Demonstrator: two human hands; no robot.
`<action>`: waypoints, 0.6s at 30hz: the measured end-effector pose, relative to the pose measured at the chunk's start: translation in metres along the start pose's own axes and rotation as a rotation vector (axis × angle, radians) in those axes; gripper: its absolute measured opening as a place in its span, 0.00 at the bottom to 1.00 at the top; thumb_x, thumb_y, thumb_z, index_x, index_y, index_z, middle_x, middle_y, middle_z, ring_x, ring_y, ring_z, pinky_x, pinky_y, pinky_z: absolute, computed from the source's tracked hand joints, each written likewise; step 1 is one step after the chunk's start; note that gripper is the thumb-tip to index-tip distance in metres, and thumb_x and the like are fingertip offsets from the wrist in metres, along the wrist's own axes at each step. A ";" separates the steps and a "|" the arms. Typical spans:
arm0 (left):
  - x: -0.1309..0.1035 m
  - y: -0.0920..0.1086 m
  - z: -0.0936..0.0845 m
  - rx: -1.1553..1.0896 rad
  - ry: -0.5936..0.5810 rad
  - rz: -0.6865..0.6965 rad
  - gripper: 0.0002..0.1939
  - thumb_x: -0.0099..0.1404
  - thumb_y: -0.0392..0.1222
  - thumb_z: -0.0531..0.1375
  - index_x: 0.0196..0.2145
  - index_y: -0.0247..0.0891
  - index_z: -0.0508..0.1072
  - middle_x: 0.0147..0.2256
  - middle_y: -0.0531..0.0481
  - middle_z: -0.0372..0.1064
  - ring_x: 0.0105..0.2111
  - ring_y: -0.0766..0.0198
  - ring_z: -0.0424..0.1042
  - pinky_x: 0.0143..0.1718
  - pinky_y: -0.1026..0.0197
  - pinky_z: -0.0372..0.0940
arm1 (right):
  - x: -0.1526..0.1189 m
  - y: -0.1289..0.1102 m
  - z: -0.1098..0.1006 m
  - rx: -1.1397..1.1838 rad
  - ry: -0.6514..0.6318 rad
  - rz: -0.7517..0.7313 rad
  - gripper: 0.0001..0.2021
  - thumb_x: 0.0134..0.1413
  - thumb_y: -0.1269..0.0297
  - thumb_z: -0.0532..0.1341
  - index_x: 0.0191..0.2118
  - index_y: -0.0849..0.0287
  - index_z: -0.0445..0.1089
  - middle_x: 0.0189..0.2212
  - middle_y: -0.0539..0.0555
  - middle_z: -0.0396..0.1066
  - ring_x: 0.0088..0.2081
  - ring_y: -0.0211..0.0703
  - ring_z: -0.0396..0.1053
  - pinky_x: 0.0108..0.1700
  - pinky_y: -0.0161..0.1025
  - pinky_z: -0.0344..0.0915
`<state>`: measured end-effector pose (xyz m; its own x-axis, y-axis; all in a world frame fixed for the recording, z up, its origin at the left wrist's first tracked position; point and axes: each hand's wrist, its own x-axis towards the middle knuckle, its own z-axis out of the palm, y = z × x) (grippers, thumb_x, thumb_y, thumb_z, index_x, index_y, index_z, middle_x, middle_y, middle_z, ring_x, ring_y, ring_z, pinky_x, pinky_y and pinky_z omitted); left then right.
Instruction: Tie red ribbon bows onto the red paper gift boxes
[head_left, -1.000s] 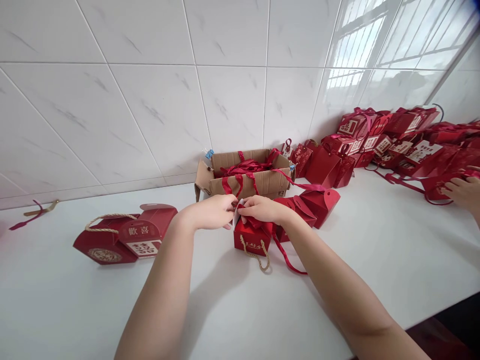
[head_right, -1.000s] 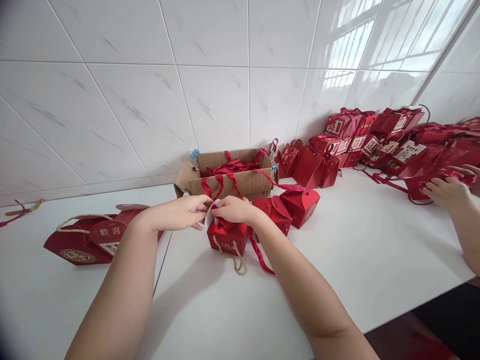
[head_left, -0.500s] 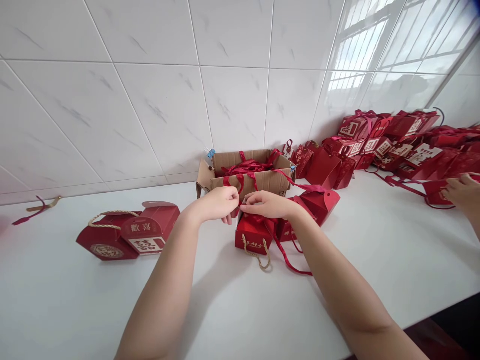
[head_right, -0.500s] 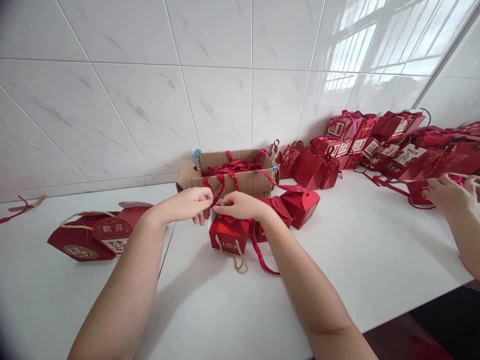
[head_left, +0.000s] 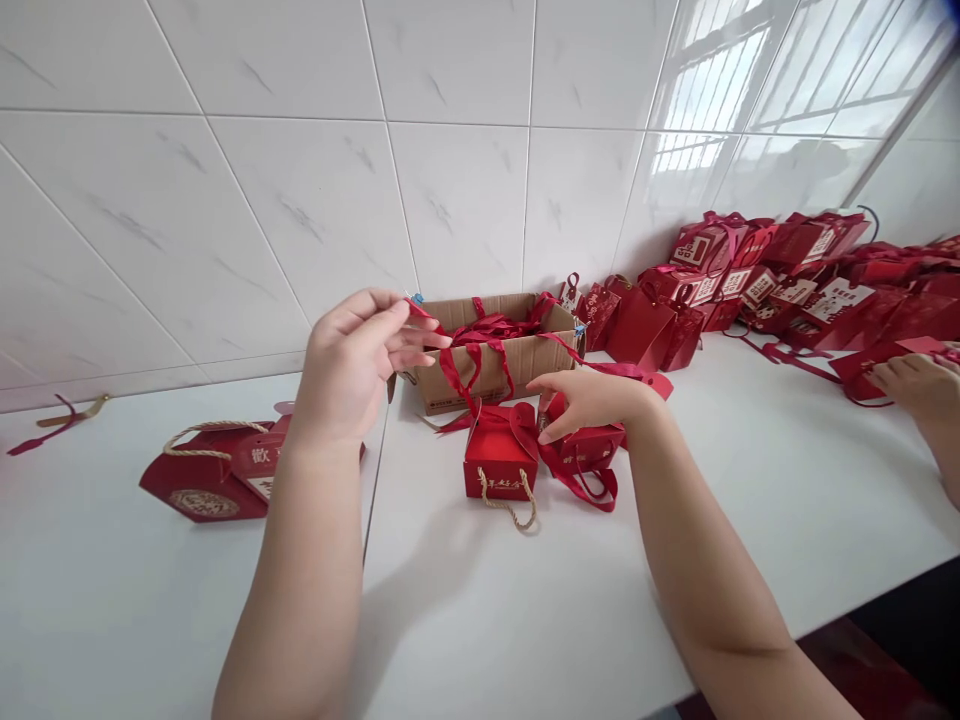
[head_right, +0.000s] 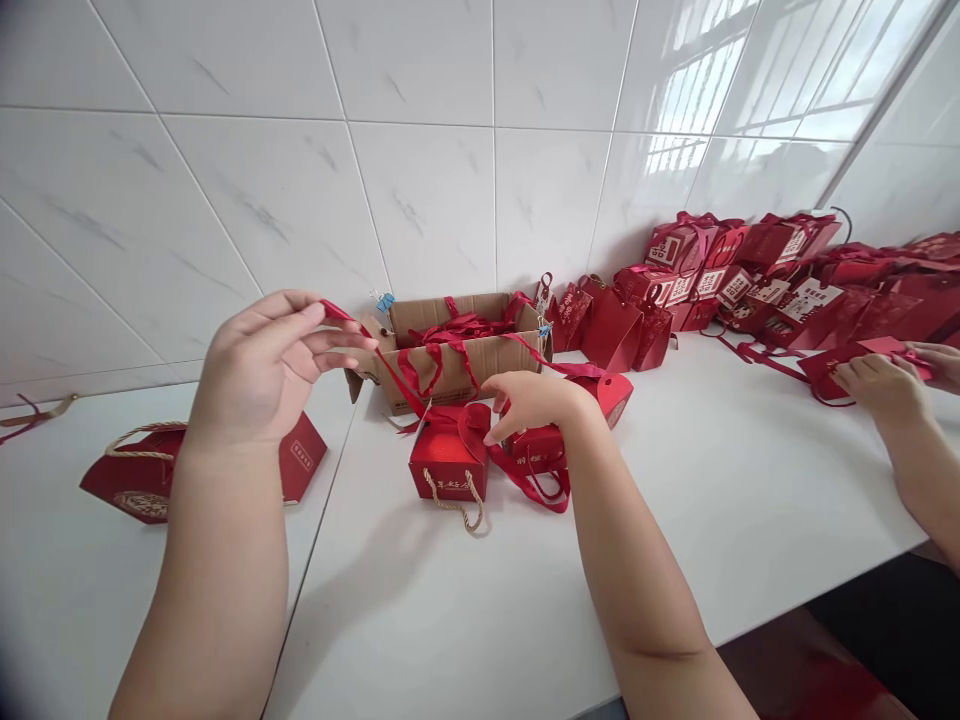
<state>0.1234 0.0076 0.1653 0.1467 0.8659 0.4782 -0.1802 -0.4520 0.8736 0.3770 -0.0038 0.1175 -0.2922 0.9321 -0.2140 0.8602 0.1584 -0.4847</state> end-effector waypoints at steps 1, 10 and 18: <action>0.000 0.002 0.000 -0.025 0.025 0.020 0.03 0.59 0.36 0.59 0.28 0.35 0.70 0.27 0.49 0.71 0.28 0.60 0.76 0.24 0.63 0.66 | 0.003 0.000 0.002 -0.013 -0.028 -0.005 0.41 0.39 0.53 0.68 0.61 0.51 0.57 0.51 0.54 0.69 0.48 0.50 0.69 0.43 0.40 0.68; -0.004 0.012 0.001 -0.042 0.099 0.107 0.03 0.57 0.36 0.61 0.26 0.39 0.72 0.25 0.51 0.72 0.28 0.60 0.76 0.21 0.63 0.66 | 0.014 -0.010 0.011 -0.038 -0.111 0.008 0.43 0.38 0.65 0.65 0.64 0.47 0.52 0.43 0.52 0.73 0.38 0.46 0.73 0.32 0.37 0.66; -0.009 0.021 -0.009 0.018 0.193 0.161 0.05 0.54 0.43 0.64 0.23 0.54 0.72 0.29 0.54 0.74 0.38 0.49 0.76 0.20 0.53 0.68 | -0.002 -0.009 0.001 0.001 0.030 -0.016 0.30 0.46 0.66 0.60 0.58 0.48 0.61 0.37 0.52 0.72 0.33 0.43 0.70 0.28 0.36 0.63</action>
<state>0.1094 -0.0077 0.1784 -0.0708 0.8068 0.5866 -0.1687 -0.5893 0.7901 0.3694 -0.0078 0.1218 -0.2928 0.9389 -0.1808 0.8552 0.1726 -0.4888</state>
